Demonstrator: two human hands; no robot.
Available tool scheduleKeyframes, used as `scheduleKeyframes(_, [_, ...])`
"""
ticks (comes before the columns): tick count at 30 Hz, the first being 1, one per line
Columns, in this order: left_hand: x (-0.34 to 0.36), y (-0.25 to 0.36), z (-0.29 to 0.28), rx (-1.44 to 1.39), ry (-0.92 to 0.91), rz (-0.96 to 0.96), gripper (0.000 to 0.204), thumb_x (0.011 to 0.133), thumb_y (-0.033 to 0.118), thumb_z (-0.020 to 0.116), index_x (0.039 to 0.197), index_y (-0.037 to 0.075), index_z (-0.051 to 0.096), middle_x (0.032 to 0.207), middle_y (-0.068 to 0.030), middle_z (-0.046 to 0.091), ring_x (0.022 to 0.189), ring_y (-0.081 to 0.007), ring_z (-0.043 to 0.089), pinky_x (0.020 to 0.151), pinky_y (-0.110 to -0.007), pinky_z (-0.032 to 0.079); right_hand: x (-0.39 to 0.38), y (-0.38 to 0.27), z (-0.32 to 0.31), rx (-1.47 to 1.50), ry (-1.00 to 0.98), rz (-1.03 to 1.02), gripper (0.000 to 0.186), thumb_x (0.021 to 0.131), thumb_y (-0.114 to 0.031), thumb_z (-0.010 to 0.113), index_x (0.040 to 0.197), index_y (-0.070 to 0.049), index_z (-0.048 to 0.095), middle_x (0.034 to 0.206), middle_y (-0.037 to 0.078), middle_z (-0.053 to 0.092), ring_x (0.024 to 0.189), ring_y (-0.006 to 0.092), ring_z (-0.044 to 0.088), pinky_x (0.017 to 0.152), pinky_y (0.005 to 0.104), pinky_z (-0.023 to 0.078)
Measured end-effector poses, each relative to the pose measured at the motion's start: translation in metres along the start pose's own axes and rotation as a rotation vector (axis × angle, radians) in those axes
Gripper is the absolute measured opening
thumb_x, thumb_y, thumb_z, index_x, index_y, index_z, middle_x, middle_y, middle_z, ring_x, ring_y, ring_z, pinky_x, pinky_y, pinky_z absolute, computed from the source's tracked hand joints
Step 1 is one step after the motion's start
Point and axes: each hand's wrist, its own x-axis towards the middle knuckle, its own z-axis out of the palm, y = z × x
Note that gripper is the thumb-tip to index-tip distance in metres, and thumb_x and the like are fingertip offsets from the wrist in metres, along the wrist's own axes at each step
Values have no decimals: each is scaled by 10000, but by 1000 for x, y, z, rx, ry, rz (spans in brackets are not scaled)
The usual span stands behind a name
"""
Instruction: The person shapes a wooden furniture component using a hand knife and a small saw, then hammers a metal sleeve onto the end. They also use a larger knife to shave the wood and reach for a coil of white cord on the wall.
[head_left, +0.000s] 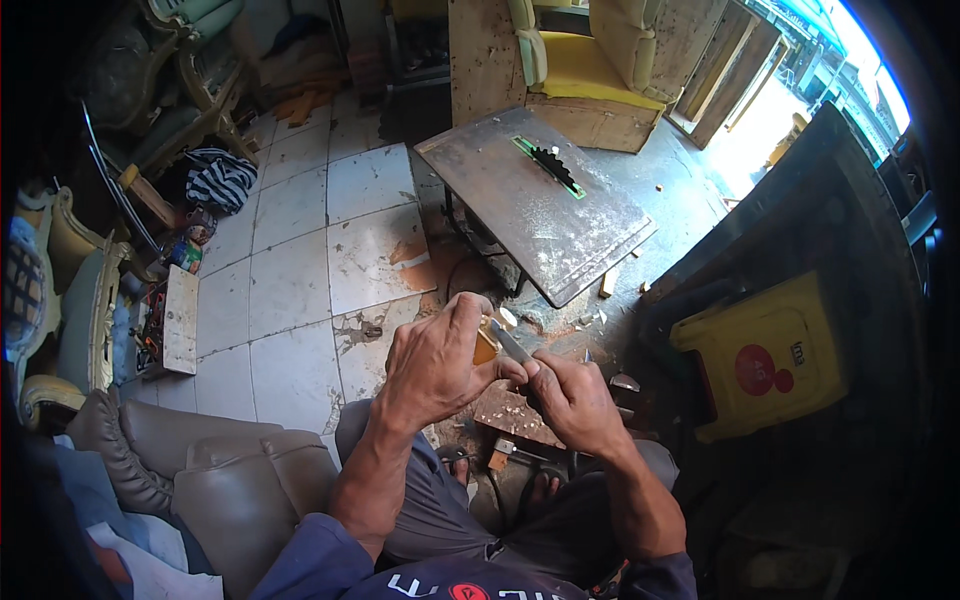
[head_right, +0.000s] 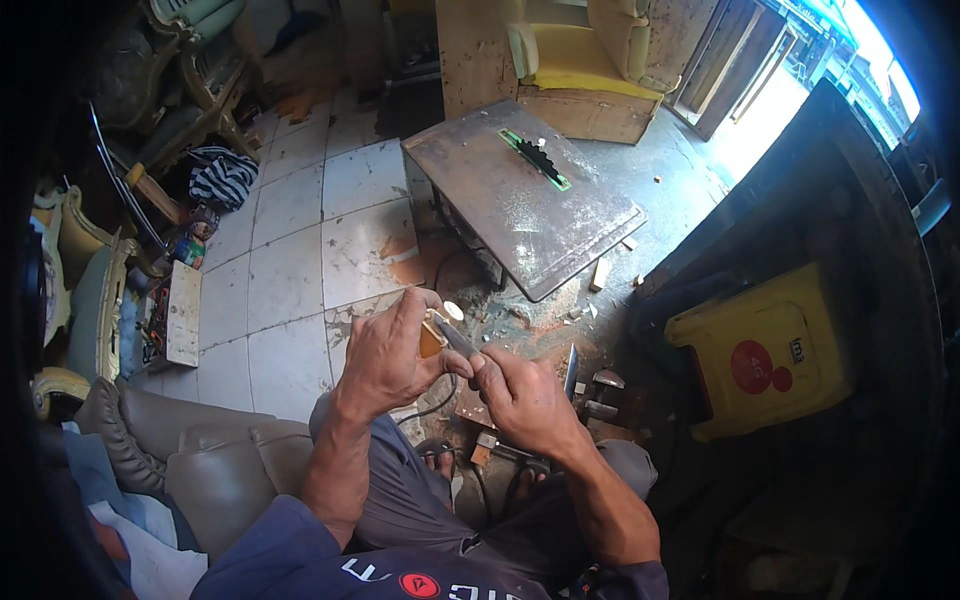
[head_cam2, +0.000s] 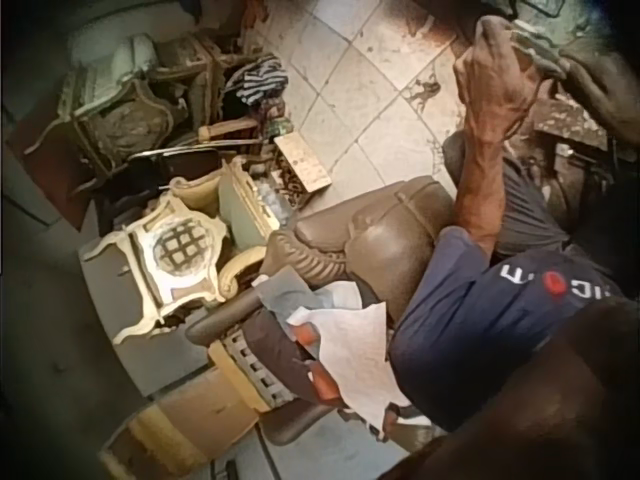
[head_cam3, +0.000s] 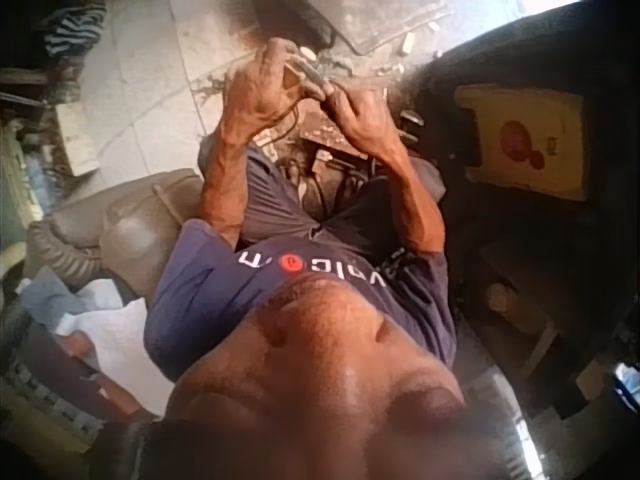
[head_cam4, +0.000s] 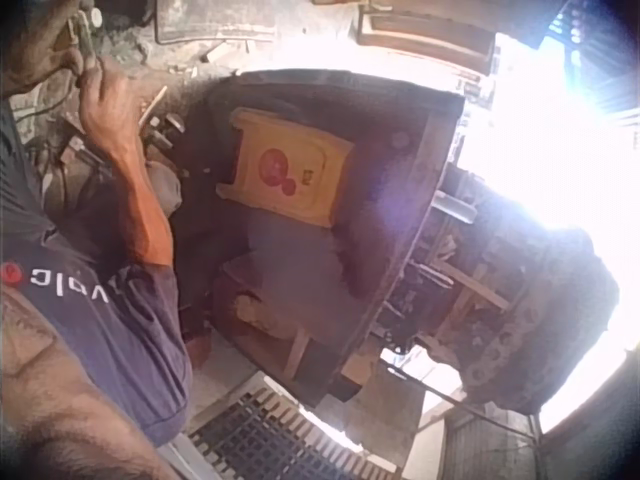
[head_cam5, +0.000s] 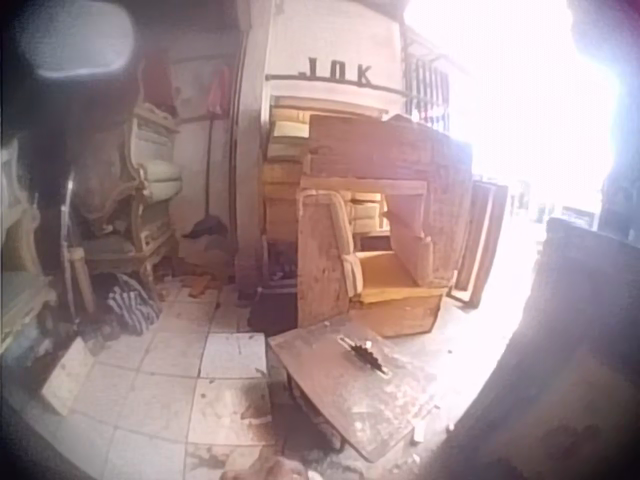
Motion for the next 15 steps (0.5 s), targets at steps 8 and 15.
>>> scheduleKeyframes(8, [2,0,6,-171,34,-69,810,784,709,767,1158,39,508,923,-209,695,865,-415,733,685,-486,571,3,-2,-2,131,30,-38,355,1096,-277,488,936,4,635,668,120,606,592,257,588,601,397,460])
scheduleKeyframes(15, [0,4,1,-155,-76,-28,823,754,686,803,1170,37,516,953,-201,690,874,-411,727,710,-477,575,2,4,-24,39,-227,14,398,1081,-304,483,919,16,655,672,175,604,620,327,608,639,463,461])
